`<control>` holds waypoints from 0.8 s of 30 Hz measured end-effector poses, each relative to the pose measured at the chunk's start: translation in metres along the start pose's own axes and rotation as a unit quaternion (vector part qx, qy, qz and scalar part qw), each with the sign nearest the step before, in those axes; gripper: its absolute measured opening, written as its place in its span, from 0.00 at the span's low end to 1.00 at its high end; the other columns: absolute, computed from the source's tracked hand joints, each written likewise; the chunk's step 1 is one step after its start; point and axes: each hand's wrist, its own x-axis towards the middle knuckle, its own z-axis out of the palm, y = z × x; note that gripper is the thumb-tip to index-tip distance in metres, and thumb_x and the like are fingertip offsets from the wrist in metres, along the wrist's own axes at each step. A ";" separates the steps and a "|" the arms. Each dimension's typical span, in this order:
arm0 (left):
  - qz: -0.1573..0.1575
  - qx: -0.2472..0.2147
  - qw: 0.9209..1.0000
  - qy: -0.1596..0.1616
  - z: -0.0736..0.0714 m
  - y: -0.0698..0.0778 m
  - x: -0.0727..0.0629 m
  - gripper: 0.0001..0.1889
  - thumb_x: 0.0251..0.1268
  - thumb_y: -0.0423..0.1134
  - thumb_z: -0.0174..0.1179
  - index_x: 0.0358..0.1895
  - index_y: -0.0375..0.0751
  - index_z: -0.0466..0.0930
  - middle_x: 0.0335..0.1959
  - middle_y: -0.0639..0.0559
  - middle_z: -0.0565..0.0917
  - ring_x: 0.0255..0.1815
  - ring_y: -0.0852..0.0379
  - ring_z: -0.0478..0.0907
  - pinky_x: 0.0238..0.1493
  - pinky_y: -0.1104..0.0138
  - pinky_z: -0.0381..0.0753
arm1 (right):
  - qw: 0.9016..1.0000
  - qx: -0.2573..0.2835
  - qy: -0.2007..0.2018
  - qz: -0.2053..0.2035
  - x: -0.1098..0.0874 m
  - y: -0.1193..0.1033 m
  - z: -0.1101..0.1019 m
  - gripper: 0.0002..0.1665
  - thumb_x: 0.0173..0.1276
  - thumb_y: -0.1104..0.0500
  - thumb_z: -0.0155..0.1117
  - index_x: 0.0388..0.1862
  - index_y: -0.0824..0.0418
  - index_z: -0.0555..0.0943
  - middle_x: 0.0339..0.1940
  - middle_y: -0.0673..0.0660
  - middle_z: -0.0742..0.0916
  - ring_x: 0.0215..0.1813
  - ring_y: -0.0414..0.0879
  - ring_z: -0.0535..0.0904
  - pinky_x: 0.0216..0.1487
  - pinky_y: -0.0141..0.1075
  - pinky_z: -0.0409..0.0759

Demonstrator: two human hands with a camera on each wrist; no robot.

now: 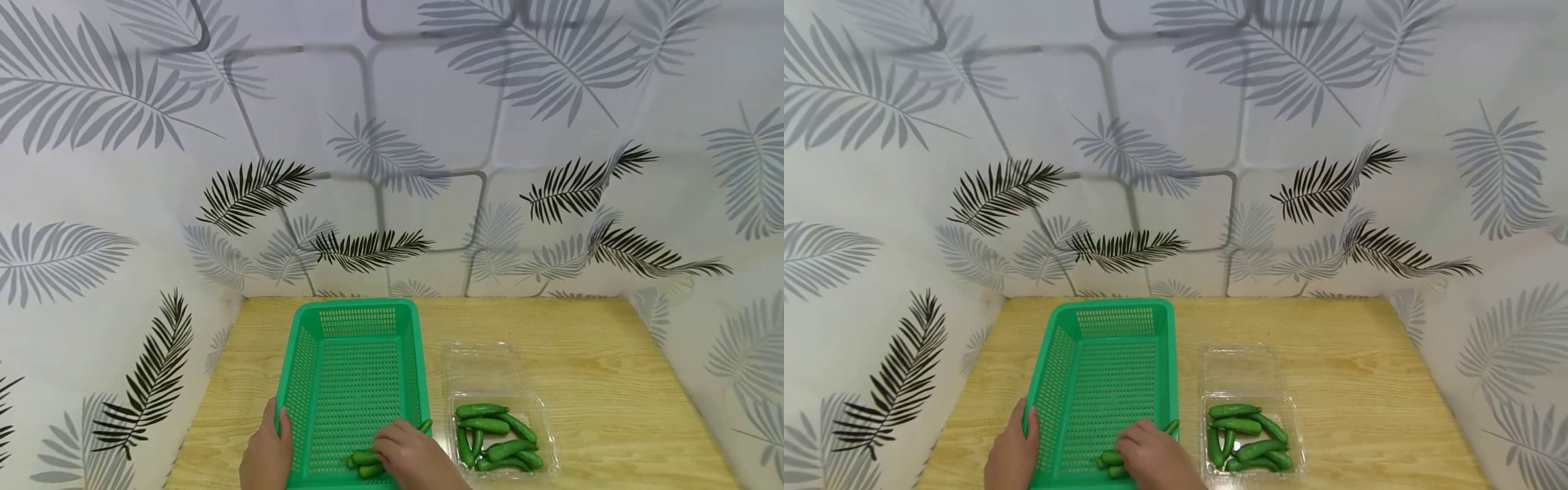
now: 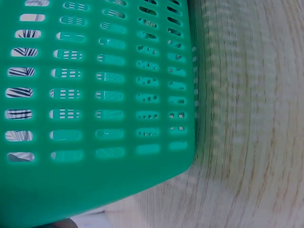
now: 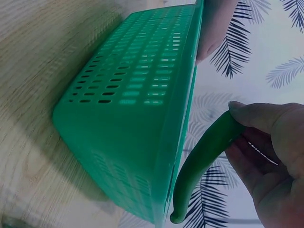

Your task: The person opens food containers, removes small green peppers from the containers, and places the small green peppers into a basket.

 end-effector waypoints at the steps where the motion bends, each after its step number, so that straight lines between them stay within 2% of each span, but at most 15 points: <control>1: -0.001 0.000 1.000 0.000 0.000 0.000 0.000 0.30 0.73 0.58 0.32 0.68 0.43 0.57 0.31 0.37 0.83 0.14 0.53 0.75 0.10 0.63 0.68 | 1.000 0.003 -0.001 -0.003 0.001 -0.001 0.001 0.13 0.51 0.65 0.73 0.36 0.55 0.83 0.37 0.46 0.83 0.43 0.39 0.75 0.48 0.22 0.71; 7: -0.004 0.002 1.000 0.003 0.001 -0.001 0.000 0.30 0.73 0.59 0.32 0.68 0.44 0.57 0.30 0.37 0.83 0.14 0.53 0.75 0.09 0.63 0.68 | 1.000 0.023 -0.019 -0.003 0.005 -0.004 0.011 0.12 0.53 0.65 0.71 0.37 0.54 0.83 0.36 0.45 0.83 0.42 0.38 0.75 0.47 0.19 0.69; 16: 0.003 0.005 1.000 0.012 -0.001 0.002 -0.001 0.29 0.74 0.57 0.33 0.68 0.43 0.57 0.28 0.38 0.83 0.12 0.54 0.74 0.08 0.64 0.67 | 0.997 0.041 -0.060 -0.035 0.007 -0.008 0.024 0.08 0.59 0.62 0.68 0.37 0.55 0.83 0.39 0.47 0.83 0.43 0.38 0.76 0.49 0.19 0.69; 24: 0.000 0.000 1.000 0.009 -0.002 0.002 -0.002 0.29 0.73 0.57 0.32 0.68 0.43 0.57 0.28 0.38 0.82 0.13 0.54 0.74 0.09 0.63 0.67 | 0.989 0.048 -0.139 0.000 0.003 -0.001 0.031 0.07 0.59 0.62 0.68 0.38 0.54 0.84 0.39 0.45 0.83 0.43 0.36 0.75 0.45 0.18 0.68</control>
